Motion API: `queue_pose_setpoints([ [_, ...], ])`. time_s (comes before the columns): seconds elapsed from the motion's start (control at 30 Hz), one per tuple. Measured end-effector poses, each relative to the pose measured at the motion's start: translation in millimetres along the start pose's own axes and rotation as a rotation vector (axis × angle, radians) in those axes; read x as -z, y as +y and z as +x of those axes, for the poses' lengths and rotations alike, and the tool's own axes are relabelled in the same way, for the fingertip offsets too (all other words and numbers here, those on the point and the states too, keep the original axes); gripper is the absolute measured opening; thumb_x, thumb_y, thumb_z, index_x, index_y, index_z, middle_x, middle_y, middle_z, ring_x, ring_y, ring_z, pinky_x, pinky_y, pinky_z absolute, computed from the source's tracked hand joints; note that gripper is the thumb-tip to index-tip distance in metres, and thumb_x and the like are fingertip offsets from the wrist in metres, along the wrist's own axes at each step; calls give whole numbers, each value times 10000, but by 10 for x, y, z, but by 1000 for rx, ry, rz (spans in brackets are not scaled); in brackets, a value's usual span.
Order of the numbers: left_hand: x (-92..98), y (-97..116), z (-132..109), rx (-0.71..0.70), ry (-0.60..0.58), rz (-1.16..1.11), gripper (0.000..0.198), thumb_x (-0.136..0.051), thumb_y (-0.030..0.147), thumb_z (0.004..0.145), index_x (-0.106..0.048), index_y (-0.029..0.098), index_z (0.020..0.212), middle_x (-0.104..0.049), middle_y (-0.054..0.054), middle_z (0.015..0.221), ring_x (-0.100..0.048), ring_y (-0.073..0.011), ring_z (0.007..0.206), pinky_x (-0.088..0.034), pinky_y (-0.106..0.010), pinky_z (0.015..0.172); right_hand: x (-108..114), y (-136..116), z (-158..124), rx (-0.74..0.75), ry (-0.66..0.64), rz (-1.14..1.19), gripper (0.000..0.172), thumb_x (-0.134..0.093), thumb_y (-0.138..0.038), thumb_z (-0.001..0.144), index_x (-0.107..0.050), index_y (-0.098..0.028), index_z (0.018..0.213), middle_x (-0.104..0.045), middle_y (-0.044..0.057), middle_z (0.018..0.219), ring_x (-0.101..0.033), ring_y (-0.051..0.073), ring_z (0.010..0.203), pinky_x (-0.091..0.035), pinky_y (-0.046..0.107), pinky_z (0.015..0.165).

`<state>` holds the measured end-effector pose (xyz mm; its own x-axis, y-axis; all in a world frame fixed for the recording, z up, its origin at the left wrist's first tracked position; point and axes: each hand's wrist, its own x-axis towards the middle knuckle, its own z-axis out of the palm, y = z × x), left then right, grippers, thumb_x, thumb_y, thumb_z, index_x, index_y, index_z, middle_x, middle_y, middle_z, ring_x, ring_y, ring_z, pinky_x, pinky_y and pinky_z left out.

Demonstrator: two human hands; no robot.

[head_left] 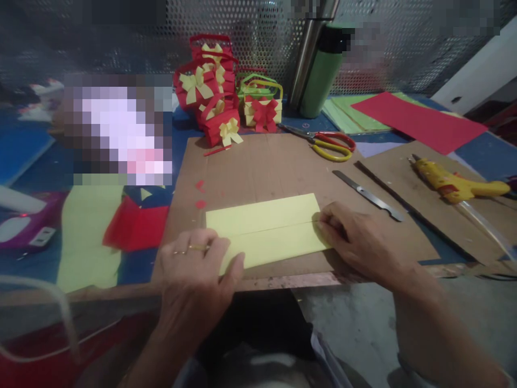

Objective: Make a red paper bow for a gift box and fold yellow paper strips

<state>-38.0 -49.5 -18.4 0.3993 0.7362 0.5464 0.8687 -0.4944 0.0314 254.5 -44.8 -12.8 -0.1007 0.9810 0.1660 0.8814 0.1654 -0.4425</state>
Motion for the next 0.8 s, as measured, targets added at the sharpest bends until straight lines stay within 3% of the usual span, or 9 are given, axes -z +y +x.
queue_pose_setpoints([
  [0.33, 18, -41, 46, -121, 32, 35, 17, -625, 253, 925, -637, 242, 930, -735, -88, 980, -654, -297, 883, -400, -437, 756, 11, -81, -2, -73, 47, 84, 41, -519, -260, 927, -508, -234, 897, -538, -45, 617, -504, 139, 567, -302, 267, 573],
  [0.5, -42, -89, 36, -142, 79, 62, 42, -622, 266, 932, -609, 229, 947, -722, -96, 965, -640, -301, 850, -378, -432, 715, -27, -78, -11, -119, 70, 122, 84, -559, -229, 900, -483, -237, 864, -514, -63, 597, -483, 124, 539, -285, 260, 558],
  [0.8, -50, -109, 37, -132, 72, 112, 72, -579, 285, 944, -621, 229, 959, -722, -78, 975, -614, -270, 830, -348, -399, 704, -108, -19, -103, 53, 239, 8, 166, -592, -236, 967, -574, -215, 804, -622, 7, 722, -556, 149, 680, -385, 281, 673],
])
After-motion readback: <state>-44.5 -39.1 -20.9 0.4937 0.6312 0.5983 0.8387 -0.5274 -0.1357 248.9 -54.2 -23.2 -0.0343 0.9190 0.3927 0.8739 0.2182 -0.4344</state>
